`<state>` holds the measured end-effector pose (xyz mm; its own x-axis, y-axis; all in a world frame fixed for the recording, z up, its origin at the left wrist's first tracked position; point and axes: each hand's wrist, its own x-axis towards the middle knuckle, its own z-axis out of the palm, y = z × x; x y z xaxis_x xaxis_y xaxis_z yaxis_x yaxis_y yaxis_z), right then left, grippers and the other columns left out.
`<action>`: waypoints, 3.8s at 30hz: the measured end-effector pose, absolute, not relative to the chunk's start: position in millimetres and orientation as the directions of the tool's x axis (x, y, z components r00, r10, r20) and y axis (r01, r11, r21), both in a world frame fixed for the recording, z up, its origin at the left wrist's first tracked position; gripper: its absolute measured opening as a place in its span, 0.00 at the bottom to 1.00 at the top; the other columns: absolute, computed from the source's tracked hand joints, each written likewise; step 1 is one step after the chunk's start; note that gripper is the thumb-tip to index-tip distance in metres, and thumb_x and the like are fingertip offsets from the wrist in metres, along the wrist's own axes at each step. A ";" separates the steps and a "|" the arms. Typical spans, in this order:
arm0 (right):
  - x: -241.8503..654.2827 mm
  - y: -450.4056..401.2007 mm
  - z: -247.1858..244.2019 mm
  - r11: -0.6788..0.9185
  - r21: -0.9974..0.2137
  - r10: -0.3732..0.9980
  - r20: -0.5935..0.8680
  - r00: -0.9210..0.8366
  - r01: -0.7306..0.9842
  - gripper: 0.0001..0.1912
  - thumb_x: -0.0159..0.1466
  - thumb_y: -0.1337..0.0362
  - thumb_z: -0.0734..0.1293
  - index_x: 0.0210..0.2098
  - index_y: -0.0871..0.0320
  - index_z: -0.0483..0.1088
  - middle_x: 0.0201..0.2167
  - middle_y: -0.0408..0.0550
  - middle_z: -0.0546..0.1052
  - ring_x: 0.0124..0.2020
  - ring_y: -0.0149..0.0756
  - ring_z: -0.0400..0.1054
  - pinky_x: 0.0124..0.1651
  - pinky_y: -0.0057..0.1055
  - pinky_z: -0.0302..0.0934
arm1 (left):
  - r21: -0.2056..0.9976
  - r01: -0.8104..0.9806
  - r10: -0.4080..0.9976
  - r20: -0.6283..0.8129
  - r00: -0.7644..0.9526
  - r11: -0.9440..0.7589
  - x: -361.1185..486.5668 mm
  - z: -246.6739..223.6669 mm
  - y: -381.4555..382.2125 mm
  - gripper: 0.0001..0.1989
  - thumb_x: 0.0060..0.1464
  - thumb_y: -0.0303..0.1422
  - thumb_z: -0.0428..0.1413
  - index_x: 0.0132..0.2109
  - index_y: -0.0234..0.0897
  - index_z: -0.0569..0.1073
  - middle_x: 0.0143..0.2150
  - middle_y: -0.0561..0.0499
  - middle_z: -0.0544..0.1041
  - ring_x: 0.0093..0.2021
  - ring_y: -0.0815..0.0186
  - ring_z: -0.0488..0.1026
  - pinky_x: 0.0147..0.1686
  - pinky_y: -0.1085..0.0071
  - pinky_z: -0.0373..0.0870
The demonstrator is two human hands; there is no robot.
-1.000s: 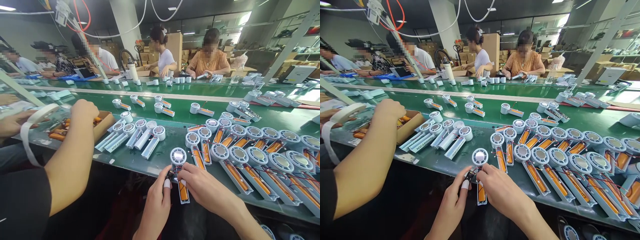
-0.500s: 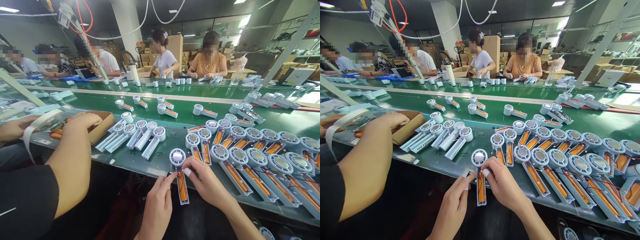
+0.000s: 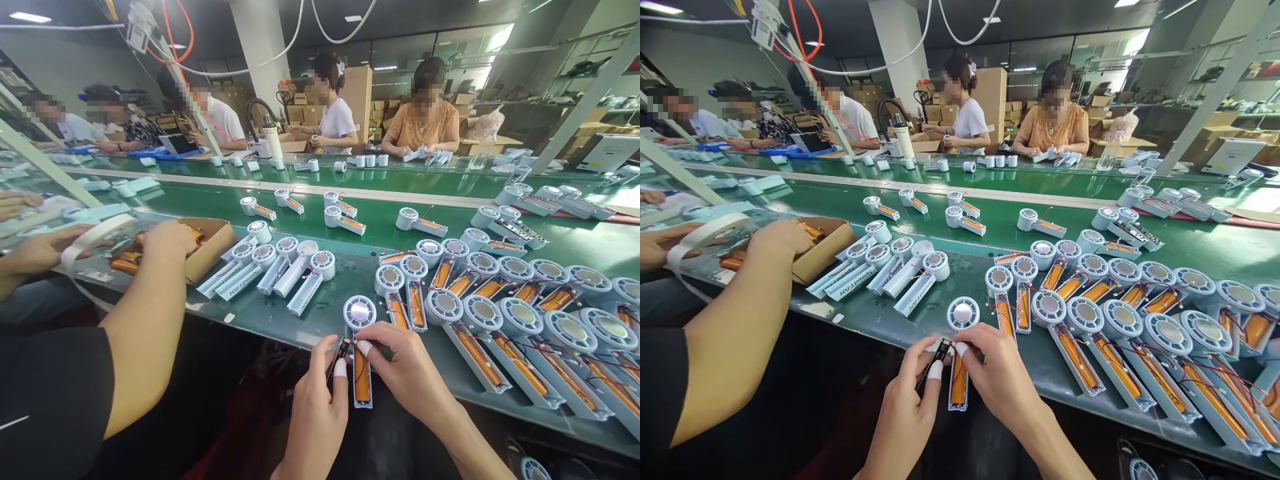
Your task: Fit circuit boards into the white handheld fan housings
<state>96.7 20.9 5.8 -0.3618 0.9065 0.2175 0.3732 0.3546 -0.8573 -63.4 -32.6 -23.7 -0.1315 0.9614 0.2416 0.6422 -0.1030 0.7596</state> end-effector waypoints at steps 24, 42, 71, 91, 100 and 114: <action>84.6 9.5 -10.5 0.591 -0.505 0.802 0.456 -0.386 0.629 0.12 0.70 0.73 0.56 0.39 0.57 0.70 0.40 0.52 0.75 0.38 0.40 0.72 0.40 0.35 0.67 | 0.794 0.574 0.928 0.341 -0.151 -0.198 -60.5 -23.5 -33.6 0.16 0.59 0.28 0.51 0.50 0.36 0.80 0.47 0.44 0.85 0.46 0.57 0.83 0.46 0.67 0.81; 92.4 19.1 0.0 0.382 -0.816 0.909 0.248 -0.334 0.434 0.09 0.66 0.75 0.62 0.35 0.56 0.70 0.34 0.43 0.74 0.34 0.33 0.69 0.37 0.29 0.62 | 0.765 0.578 0.908 0.408 -0.095 -0.283 -63.0 -25.9 -29.7 0.16 0.61 0.25 0.51 0.50 0.39 0.80 0.48 0.47 0.84 0.48 0.61 0.82 0.48 0.71 0.79; 109.0 36.4 3.0 0.477 -0.834 0.787 0.265 -0.557 0.277 0.06 0.70 0.70 0.66 0.40 0.56 0.76 0.36 0.44 0.76 0.38 0.33 0.70 0.41 0.27 0.62 | 0.906 0.378 0.981 0.179 0.069 -0.192 -88.1 -17.2 -20.1 0.14 0.62 0.30 0.54 0.49 0.43 0.82 0.48 0.47 0.83 0.33 0.67 0.80 0.39 0.74 0.79; 108.6 37.4 -7.5 0.591 -0.736 0.736 0.325 -0.594 0.331 0.07 0.71 0.69 0.64 0.42 0.57 0.75 0.38 0.48 0.76 0.40 0.37 0.71 0.42 0.31 0.64 | 0.936 0.336 0.993 0.090 0.070 -0.108 -93.7 -21.0 -15.0 0.14 0.61 0.35 0.55 0.49 0.42 0.82 0.32 0.51 0.82 0.29 0.66 0.76 0.35 0.72 0.76; 104.1 28.1 6.4 0.518 -0.736 0.796 0.227 -0.561 0.437 0.09 0.72 0.65 0.61 0.44 0.55 0.75 0.36 0.47 0.76 0.38 0.37 0.70 0.38 0.29 0.60 | 0.903 0.424 0.997 0.078 0.000 -0.070 -89.1 -13.4 -20.0 0.15 0.62 0.38 0.54 0.51 0.42 0.81 0.45 0.46 0.84 0.41 0.59 0.81 0.46 0.66 0.78; 94.0 20.2 3.3 -0.077 -0.997 0.891 -0.082 -0.446 0.028 0.14 0.66 0.55 0.65 0.32 0.59 0.70 0.24 0.41 0.70 0.27 0.31 0.62 0.31 0.27 0.57 | 0.954 0.274 0.975 -0.061 -0.215 0.120 -59.1 -20.7 -39.6 0.29 0.63 0.54 0.48 0.59 0.38 0.72 0.53 0.39 0.80 0.50 0.52 0.78 0.51 0.56 0.74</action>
